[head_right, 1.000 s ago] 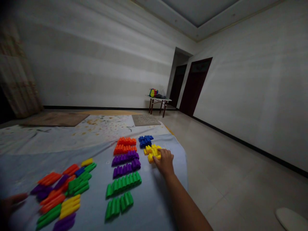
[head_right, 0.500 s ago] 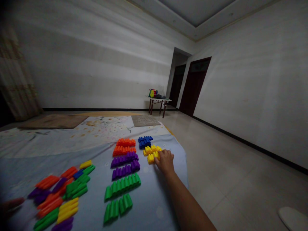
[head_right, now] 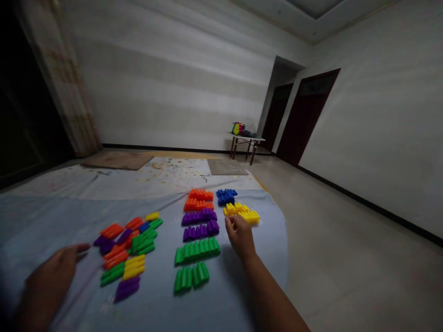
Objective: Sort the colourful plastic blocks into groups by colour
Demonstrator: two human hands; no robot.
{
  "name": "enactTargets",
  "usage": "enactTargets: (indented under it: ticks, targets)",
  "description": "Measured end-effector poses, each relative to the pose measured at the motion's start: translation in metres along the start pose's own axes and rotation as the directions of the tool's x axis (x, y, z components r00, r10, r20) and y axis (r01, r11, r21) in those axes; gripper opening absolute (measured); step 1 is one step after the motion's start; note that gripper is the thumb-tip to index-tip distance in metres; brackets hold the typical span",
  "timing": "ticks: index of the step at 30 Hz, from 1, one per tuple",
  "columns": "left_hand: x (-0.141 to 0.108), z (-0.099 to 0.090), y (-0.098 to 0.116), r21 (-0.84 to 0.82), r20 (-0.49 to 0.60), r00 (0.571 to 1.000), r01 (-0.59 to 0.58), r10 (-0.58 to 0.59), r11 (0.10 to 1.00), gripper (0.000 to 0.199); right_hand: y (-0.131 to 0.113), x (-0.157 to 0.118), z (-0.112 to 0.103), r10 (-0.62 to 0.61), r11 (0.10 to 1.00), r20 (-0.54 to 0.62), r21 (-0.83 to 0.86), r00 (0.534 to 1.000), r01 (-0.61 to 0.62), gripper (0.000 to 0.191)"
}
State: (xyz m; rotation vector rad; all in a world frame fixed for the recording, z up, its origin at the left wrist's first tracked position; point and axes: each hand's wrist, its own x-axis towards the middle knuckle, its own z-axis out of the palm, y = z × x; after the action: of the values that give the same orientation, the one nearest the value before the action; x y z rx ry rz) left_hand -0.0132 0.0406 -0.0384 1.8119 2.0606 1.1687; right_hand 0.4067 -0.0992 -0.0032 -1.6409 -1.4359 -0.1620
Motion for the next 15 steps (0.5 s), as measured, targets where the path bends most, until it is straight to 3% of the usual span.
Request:
enactTargets:
  ticks: [3, 7, 15]
  targets:
    - [-0.005, -0.008, 0.007, -0.066, 0.08, 0.994, 0.082, -0.077, 0.994, 0.032, -0.006, -0.013, 0.009, 0.088, 0.995, 0.005, 0.055, 0.996, -0.088, 0.031]
    - [-0.013, -0.014, 0.016, -0.104, 0.075, 0.997, 0.034, -0.027, 0.994, 0.037, 0.0, -0.03, 0.018, 0.118, 0.989, 0.089, 0.081, 0.989, -0.126, 0.03]
    - [-0.017, -0.014, 0.018, -0.189, 0.039, 0.999, 0.021, -0.014, 0.982, 0.037, 0.012, -0.032, 0.026, -0.001, 0.999, 0.031, -0.033, 1.0, 0.002, 0.039]
